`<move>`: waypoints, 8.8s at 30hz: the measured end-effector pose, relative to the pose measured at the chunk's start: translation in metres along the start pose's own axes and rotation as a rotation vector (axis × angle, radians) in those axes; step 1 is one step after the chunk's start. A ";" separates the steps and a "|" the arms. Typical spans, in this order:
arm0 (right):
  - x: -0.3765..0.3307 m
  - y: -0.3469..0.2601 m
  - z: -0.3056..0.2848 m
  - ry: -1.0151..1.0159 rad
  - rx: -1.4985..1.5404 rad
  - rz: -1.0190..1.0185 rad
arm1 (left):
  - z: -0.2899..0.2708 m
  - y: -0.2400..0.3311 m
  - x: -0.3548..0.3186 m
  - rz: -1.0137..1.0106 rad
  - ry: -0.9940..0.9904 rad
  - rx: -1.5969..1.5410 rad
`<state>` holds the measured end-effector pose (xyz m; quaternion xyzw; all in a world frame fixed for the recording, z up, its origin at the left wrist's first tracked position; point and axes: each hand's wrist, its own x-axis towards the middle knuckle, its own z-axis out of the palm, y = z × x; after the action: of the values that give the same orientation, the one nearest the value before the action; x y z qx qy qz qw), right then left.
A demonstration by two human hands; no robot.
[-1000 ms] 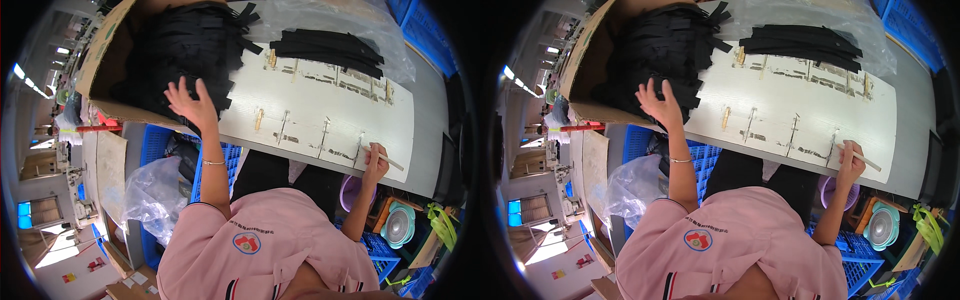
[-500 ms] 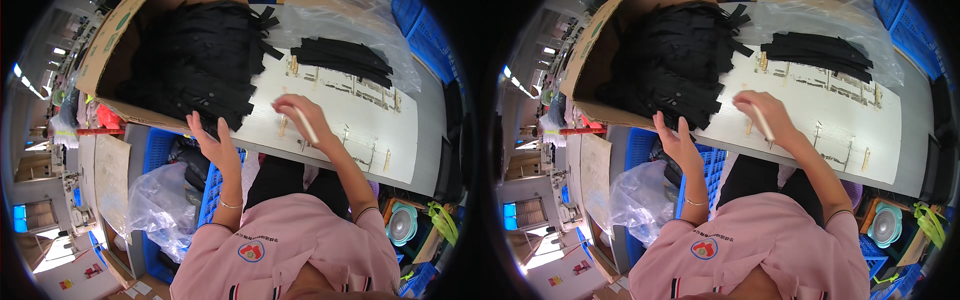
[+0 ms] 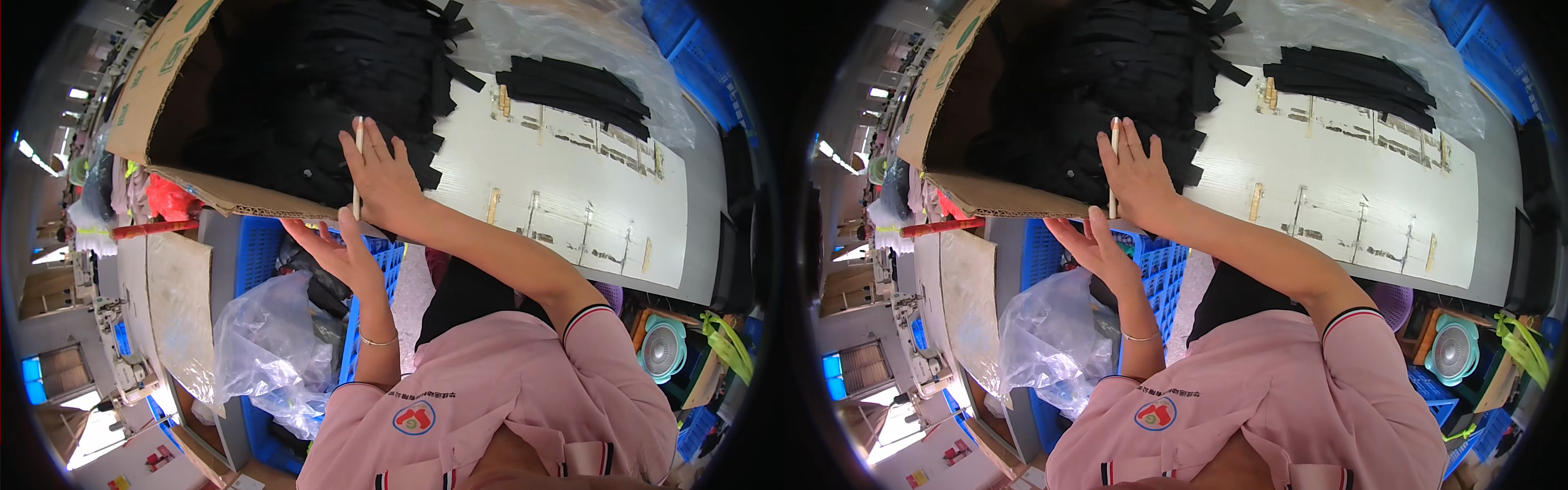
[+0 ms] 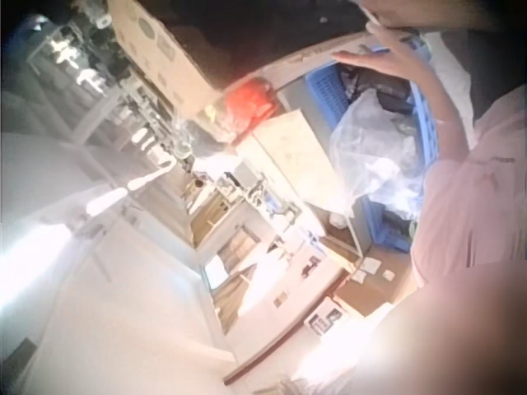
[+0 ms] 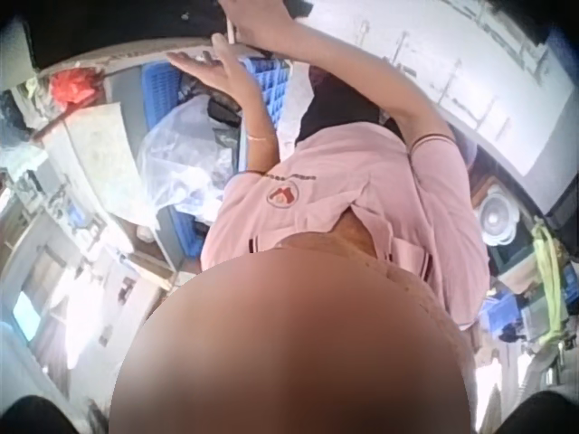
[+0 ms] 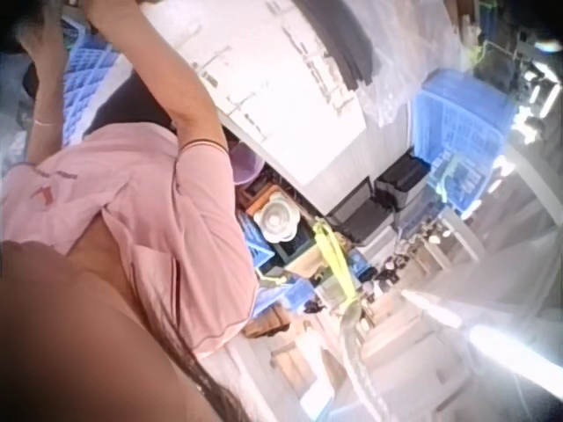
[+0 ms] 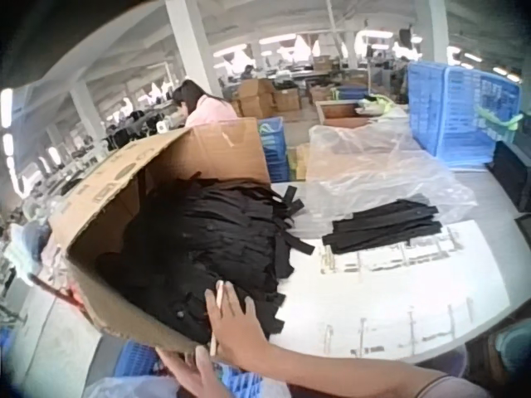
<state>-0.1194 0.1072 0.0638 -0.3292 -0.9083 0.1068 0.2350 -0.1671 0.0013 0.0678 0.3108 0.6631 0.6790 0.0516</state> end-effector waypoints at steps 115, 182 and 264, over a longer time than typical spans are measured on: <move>-0.345 0.188 -0.213 0.437 0.061 0.626 | 0.122 0.040 -0.140 0.610 -1.001 0.280; -0.252 0.130 -0.144 0.371 0.902 0.717 | 0.083 -0.006 -0.161 0.508 -0.933 0.588; -0.298 0.182 -0.130 0.570 0.459 0.604 | 0.170 0.031 -0.199 0.496 -0.931 0.197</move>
<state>0.2451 0.0578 0.0070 -0.5343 -0.6241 0.2739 0.4999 0.0869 0.0496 0.0134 0.7298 0.5372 0.3958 0.1488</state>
